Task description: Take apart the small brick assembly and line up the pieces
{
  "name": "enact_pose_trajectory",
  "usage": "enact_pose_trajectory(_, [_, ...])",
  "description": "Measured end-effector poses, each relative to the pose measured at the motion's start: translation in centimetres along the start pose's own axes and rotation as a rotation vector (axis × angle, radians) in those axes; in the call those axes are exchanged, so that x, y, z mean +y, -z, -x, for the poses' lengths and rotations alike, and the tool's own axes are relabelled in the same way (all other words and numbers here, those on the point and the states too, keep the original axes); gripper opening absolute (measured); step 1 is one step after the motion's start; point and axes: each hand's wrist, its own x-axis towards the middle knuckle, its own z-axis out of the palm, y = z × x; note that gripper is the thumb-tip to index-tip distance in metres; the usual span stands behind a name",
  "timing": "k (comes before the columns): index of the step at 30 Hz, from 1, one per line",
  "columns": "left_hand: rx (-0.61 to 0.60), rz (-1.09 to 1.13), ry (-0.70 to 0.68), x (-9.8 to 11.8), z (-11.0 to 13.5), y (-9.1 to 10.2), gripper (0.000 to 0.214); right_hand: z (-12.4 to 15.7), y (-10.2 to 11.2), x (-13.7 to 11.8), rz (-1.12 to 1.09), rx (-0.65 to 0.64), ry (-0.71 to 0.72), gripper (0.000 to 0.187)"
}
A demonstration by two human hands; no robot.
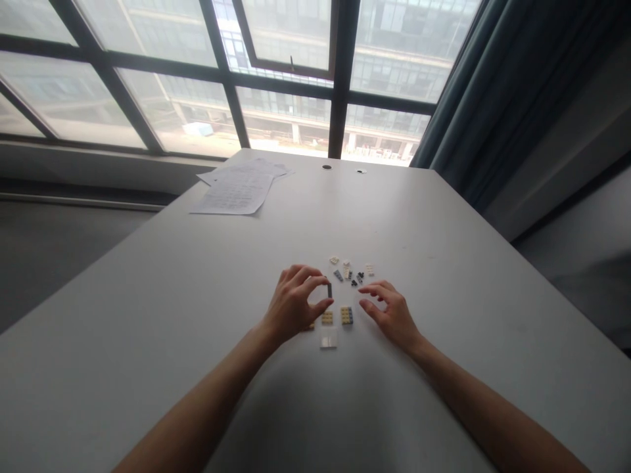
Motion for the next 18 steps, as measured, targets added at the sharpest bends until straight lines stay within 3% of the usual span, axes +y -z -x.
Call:
enact_pose_trajectory(7, [0.014, 0.045, -0.022, 1.9, 0.4, 0.4, 0.025, -1.0, -0.5, -3.1, -0.27, -0.216, -0.066, 0.02])
enact_pose_trajectory(12, [0.063, 0.073, -0.094, 2.6, 0.2, 0.4, 0.02, -1.4, -1.1, -3.7, -0.469, -0.256, -0.15, 0.021])
enact_pose_trajectory(18, [0.097, 0.09, -0.165, 2.2, 0.4, -0.2, 0.026, -1.3, -1.0, -3.9, -0.513, -0.275, -0.253, 0.023])
